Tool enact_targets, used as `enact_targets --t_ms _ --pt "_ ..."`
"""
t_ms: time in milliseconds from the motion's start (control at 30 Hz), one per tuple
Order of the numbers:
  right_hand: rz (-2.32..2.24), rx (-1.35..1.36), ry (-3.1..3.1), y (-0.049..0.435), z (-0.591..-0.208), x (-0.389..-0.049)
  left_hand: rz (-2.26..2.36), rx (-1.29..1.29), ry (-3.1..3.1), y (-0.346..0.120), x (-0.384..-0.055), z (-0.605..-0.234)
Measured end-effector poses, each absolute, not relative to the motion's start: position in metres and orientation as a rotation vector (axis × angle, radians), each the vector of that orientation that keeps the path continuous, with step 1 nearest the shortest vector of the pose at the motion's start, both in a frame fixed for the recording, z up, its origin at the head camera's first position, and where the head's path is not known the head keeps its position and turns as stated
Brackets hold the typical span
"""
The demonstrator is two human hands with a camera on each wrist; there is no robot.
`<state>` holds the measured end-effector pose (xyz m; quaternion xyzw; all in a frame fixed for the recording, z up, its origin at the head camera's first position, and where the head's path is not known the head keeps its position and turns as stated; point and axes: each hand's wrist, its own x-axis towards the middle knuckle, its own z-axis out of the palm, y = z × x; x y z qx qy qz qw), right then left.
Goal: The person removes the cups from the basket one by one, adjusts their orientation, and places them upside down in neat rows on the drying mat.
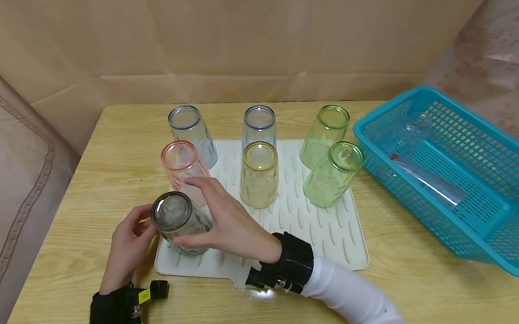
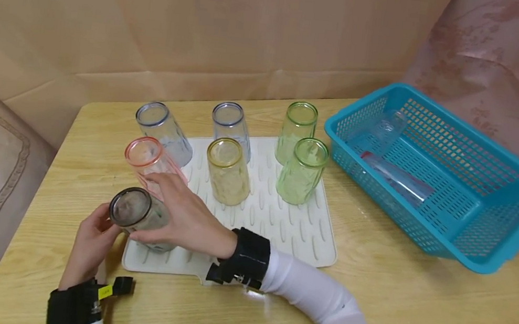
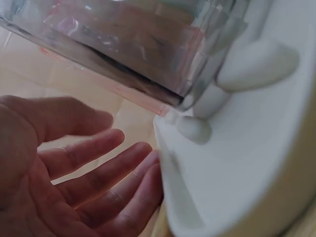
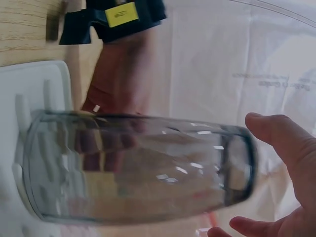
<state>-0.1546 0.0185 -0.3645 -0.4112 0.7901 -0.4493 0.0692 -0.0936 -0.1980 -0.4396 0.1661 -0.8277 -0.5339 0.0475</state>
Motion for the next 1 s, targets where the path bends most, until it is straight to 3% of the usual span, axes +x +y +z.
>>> enact_targets --t_ms 633,1000 --pt "-1.469 -1.099 2.513 0.082 -0.333 -0.146 -1.521 0.452 -2.564 -0.2 -0.098 -0.448" --pt "-1.599 -0.877 2.732 0.147 -0.315 -0.16 -1.528 0.427 -2.547 -0.201 -0.099 -0.449"
